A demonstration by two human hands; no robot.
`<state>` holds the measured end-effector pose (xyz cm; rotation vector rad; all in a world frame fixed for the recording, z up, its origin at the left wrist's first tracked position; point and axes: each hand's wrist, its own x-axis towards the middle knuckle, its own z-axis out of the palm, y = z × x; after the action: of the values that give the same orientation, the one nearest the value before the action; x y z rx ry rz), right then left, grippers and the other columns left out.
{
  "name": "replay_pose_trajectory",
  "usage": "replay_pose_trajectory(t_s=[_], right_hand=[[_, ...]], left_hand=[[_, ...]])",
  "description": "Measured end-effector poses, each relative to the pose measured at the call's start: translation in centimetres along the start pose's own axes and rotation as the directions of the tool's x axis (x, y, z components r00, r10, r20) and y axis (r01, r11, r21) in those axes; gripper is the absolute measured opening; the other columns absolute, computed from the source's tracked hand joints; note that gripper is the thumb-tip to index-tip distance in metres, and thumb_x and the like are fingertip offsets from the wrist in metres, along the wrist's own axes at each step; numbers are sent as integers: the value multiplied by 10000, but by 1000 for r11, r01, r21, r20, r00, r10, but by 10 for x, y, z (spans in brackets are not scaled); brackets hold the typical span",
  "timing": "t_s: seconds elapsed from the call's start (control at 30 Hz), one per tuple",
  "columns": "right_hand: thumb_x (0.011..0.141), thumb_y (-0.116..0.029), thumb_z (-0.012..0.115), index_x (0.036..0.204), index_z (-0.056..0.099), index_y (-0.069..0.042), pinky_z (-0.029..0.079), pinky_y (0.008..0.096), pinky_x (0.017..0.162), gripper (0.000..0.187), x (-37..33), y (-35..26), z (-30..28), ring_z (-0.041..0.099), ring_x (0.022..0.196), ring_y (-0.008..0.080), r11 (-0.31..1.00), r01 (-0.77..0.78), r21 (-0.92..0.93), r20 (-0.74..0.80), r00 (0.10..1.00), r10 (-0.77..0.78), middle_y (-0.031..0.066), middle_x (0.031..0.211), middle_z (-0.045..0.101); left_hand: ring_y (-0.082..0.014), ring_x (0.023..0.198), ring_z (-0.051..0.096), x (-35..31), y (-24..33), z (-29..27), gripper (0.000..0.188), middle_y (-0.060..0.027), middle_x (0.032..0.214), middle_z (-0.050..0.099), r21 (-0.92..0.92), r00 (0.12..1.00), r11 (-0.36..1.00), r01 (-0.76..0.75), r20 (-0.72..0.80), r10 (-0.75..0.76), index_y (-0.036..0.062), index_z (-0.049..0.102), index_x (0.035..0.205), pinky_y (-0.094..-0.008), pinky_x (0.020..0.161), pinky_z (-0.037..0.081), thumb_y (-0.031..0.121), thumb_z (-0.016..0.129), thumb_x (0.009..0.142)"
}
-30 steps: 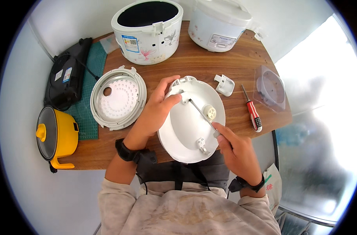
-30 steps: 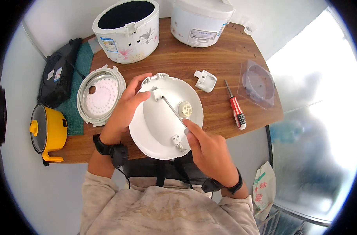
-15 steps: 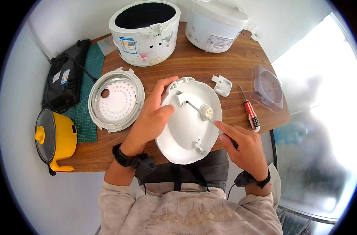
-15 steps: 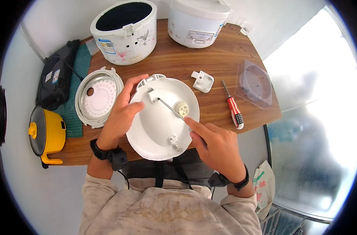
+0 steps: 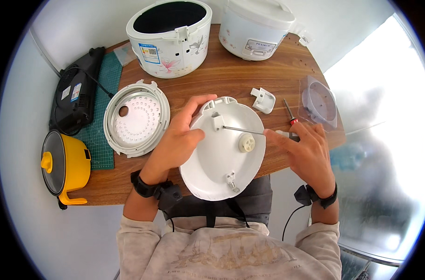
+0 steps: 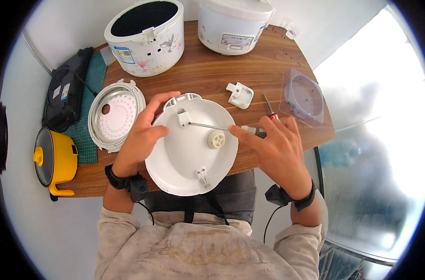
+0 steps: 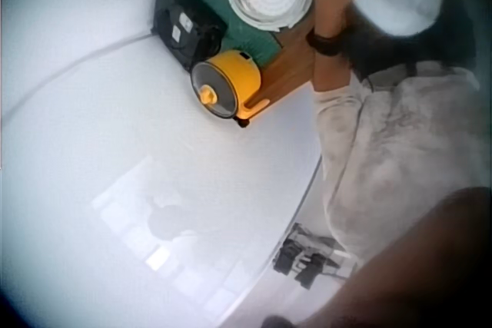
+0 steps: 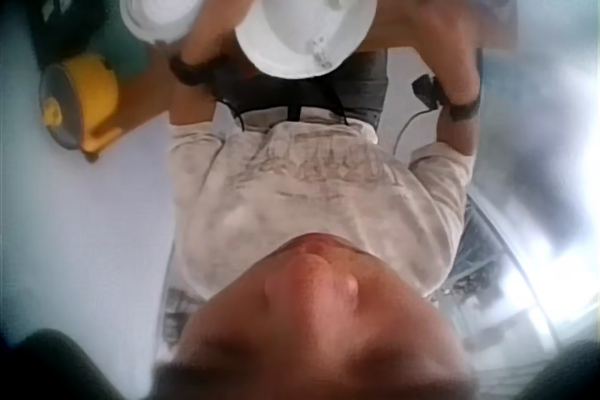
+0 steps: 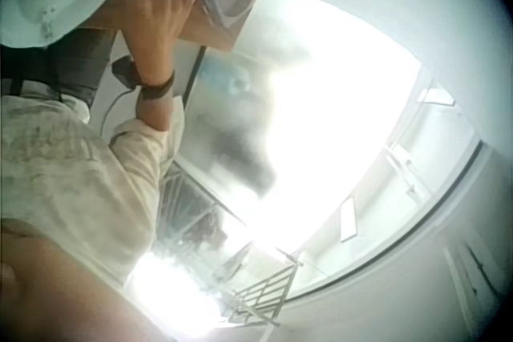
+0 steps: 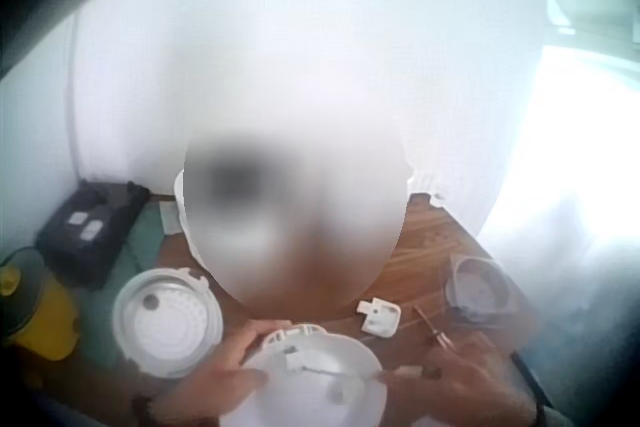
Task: The person disassembles a white plastic appliance lid using a screwdriver. They remove screws, separate the lid into its components, and place the parts on the table.
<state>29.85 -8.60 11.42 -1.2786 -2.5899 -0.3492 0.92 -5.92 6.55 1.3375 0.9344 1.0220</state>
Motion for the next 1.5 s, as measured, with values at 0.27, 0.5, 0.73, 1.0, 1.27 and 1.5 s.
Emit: replay_pose_trajectory(t_s=[0.27,0.5,0.73,1.0,1.27,1.5], right_hand=[[772,-88,701,1143,760,-361,356,363,805,464,12,16,-12,512,823,186,974,126,-187,-34,990,-135,5,848,495],[741,-164,717,1124,765,-370,360,375,857,437,19,16,-18,526,898,191,933,193,-303,-75,971,-225,-4,926,527],[717,-164,733,1106,760,-360,356,381,884,436,18,15,-18,531,942,189,920,203,-336,-151,952,-266,-11,1016,564],[722,-179,729,1099,762,-361,352,382,897,419,18,12,-24,541,947,194,910,213,-355,-153,947,-281,-15,1030,575],[714,-297,831,977,793,-314,394,449,894,267,29,10,-25,549,950,233,905,237,-352,-245,910,-334,-12,997,588],[766,-186,799,1032,788,-309,418,414,889,293,22,16,-18,561,967,228,944,190,-268,-256,931,-260,-9,1023,605]], left_hand=[[-239,1308,528,0,7,4,718,-155,1383,551,-15,994,997,81,70,-80,23,464,1435,-335,1096,401,-123,408,734],[-232,1327,518,-1,4,2,730,-150,1406,547,-78,990,994,78,120,-68,35,460,1455,-324,1111,388,-128,418,746],[-223,1333,513,0,6,4,723,-146,1414,547,-89,985,990,107,142,-94,32,462,1456,-320,1120,380,-130,418,753],[-218,1337,511,-2,5,5,716,-142,1419,542,-99,985,990,98,155,-82,23,459,1457,-323,1128,374,-124,417,757],[-206,1324,523,-4,9,5,712,-128,1398,556,-98,982,988,117,160,-101,19,466,1458,-315,1115,390,-96,422,757],[-205,1295,540,-1,3,1,715,-126,1381,572,-134,991,988,78,120,-62,24,492,1445,-314,1105,396,-82,454,738]])
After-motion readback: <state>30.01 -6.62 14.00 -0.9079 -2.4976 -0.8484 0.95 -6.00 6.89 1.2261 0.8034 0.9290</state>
